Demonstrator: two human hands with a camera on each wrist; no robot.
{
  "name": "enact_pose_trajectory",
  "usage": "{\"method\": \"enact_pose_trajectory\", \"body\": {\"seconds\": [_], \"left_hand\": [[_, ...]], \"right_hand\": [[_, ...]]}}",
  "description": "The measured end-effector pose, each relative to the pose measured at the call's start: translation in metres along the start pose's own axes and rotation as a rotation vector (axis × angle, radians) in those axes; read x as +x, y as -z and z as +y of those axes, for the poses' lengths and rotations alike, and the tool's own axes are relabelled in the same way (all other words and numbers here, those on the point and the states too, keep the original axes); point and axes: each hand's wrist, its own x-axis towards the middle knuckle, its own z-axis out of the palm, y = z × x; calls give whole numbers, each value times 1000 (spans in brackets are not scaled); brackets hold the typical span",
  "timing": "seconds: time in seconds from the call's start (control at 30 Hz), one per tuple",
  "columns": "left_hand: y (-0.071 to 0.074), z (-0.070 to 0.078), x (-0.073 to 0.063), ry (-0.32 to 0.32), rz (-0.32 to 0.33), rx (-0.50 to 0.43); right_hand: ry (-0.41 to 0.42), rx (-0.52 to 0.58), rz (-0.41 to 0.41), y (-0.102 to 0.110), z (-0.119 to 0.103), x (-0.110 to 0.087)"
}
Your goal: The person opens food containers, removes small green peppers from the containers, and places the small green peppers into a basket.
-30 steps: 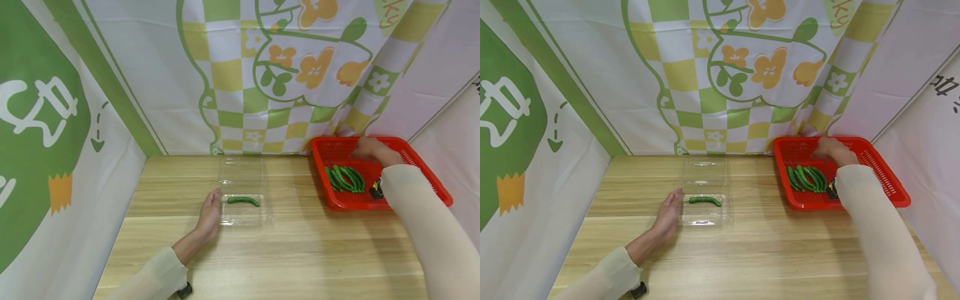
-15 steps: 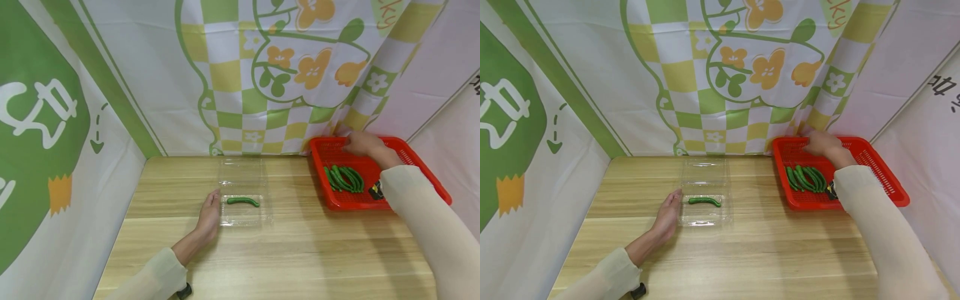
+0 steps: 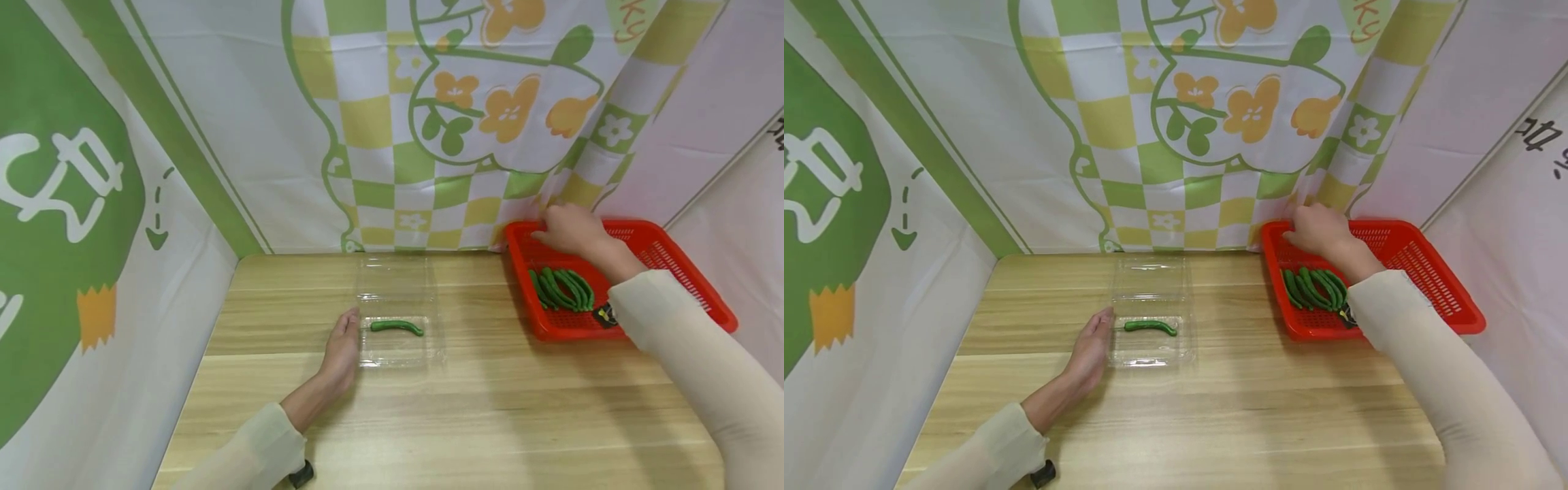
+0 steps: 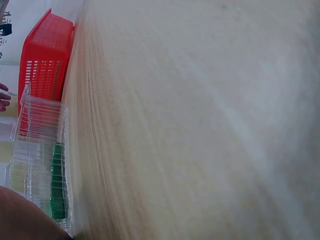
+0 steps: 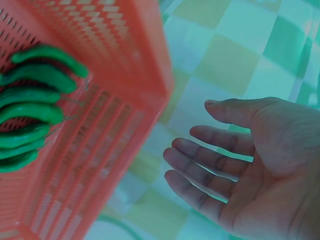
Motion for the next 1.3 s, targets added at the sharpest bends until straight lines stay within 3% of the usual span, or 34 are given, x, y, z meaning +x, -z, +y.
{"method": "enact_pose_trajectory", "body": {"seconds": [0.2, 0.6, 0.93, 1.3], "left_hand": [[0, 1, -1, -3, 6, 11], [-1, 0, 1, -11, 18, 14], [-1, 0, 1, -16, 11, 1], [0, -1, 0, -16, 6, -7]], "right_hand": [[51, -40, 64, 4, -31, -2], [124, -58, 99, 2, -86, -10], [226, -70, 110, -9, -120, -12], [361, -73, 54, -22, -158, -12]]}}
